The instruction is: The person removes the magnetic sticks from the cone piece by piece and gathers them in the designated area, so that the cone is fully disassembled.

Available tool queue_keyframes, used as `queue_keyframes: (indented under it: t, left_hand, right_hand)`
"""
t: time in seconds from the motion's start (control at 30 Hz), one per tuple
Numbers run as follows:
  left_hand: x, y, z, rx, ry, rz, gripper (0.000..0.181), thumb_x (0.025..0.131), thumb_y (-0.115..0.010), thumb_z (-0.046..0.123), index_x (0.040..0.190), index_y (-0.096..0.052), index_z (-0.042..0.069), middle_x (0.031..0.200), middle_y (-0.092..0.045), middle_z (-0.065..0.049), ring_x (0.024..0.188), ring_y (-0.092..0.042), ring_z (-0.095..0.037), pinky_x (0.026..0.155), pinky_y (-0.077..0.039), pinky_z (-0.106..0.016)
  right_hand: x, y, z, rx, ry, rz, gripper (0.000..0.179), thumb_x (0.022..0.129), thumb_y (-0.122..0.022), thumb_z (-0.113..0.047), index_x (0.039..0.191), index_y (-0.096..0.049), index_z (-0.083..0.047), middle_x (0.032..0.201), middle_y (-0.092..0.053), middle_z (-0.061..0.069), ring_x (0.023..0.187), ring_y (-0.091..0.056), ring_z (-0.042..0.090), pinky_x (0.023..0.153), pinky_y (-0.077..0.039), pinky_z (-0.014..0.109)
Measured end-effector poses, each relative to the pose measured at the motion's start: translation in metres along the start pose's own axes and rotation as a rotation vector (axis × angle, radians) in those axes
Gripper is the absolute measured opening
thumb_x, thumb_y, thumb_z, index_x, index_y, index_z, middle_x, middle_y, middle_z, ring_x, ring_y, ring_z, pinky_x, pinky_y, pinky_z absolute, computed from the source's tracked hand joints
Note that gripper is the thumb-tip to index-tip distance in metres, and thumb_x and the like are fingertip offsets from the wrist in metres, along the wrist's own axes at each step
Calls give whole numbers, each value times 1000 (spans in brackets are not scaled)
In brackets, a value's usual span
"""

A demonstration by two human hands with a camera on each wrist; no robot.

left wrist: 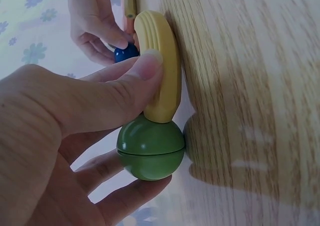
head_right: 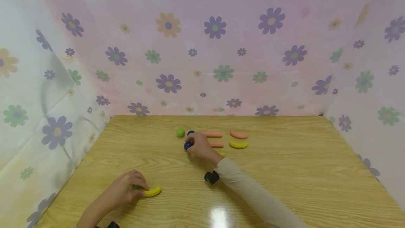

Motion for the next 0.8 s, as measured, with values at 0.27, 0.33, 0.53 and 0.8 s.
queue_keyframes:
  t: [0.27, 0.33, 0.53, 0.8]
  left_hand:
    - [-1, 0, -1, -14, -15, -2, 15, 72, -81, 17, 85, -75, 23, 91, -62, 19, 88, -56, -6, 75, -51, -31]
    - [-1, -1, -1, -11, -11, -5, 16, 72, -81, 17, 85, -75, 24, 91, -62, 19, 89, -56, -7, 76, -51, -32]
    - [0, 1, -1, -1, -7, -6, 16, 73, -81, 16, 85, -75, 25, 91, -63, 19, 90, -57, -8, 77, -51, -33]
    - [2, -1, 2, -32, -34, -18, 16, 73, -80, 17, 86, -75, 25, 92, -62, 19, 89, -57, -7, 77, -51, -32]
  right_hand:
    - [-2, -1, -7, -22, 1, 5, 32, 78, -66, 7, 109, -66, 1, 106, -62, 11, 90, -61, 22, 73, -52, 33]
    - [-1, 0, -7, -29, 0, 7, 31, 79, -67, 7, 109, -66, 1, 106, -62, 11, 90, -60, 22, 73, -53, 33]
    - [-2, 1, -7, -27, -18, 14, 29, 80, -66, 6, 107, -67, -1, 108, -61, 10, 92, -59, 22, 74, -52, 34]
    - [-7, 7, -4, -32, -33, 37, 26, 80, -66, 8, 103, -68, -3, 109, -60, 11, 91, -59, 24, 73, -52, 34]
Point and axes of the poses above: each hand's wrist, its own x-axis towards the middle knuckle, its own y-axis out of the back of the hand, z = x × y, the point moved 8 cm from there along x, towards the middle knuckle
